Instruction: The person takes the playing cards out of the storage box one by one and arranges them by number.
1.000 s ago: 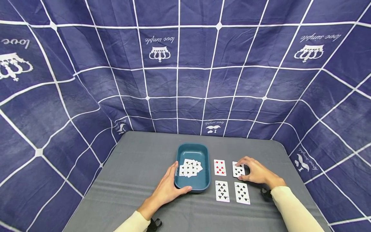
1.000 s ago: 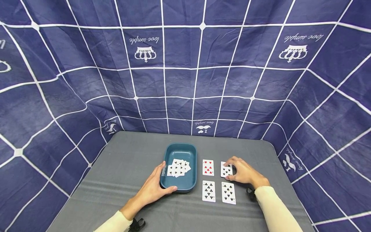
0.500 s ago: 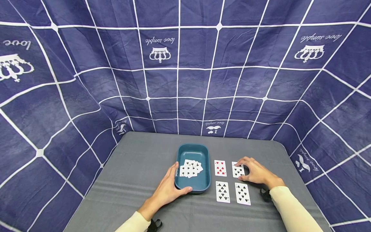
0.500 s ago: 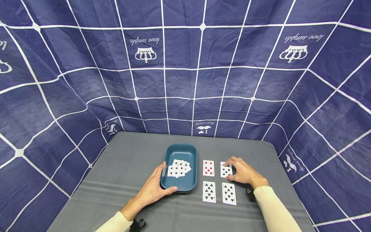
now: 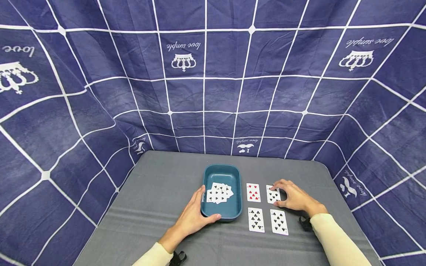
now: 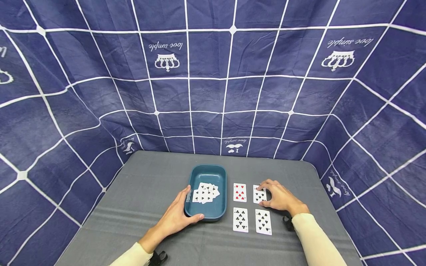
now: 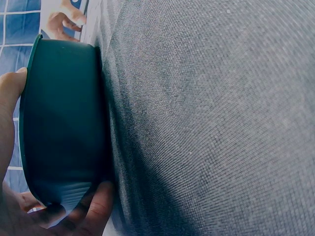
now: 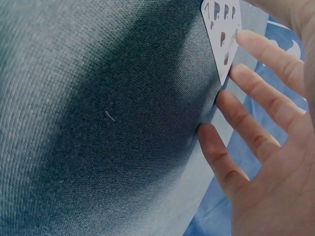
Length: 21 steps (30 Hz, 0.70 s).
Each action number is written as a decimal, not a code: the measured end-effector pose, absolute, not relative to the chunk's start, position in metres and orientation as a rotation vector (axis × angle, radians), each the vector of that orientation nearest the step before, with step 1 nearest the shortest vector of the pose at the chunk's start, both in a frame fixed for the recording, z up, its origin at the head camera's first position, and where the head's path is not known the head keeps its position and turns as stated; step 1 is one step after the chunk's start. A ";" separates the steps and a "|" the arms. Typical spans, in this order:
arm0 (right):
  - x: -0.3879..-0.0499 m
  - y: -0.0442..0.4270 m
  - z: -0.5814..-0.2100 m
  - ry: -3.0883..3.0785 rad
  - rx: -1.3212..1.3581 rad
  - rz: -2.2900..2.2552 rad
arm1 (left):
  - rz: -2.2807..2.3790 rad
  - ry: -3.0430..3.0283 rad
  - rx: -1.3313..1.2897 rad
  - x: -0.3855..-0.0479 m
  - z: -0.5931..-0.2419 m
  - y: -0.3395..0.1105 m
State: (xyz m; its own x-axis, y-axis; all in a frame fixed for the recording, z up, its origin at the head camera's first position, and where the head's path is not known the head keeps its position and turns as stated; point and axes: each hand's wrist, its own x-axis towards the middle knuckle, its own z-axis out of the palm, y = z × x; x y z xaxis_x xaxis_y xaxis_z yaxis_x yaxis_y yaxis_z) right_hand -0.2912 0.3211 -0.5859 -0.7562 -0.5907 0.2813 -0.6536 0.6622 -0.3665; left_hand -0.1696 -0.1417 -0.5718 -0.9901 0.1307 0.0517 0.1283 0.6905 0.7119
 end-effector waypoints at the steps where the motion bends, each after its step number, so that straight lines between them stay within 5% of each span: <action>1: -0.291 0.321 -0.585 -2.746 1.023 0.693 | 1.213 2.886 0.220 -0.169 -0.572 -0.142; 21: -0.285 0.294 -0.558 -2.825 0.874 0.563 | 1.223 2.895 0.222 -0.169 -0.572 -0.142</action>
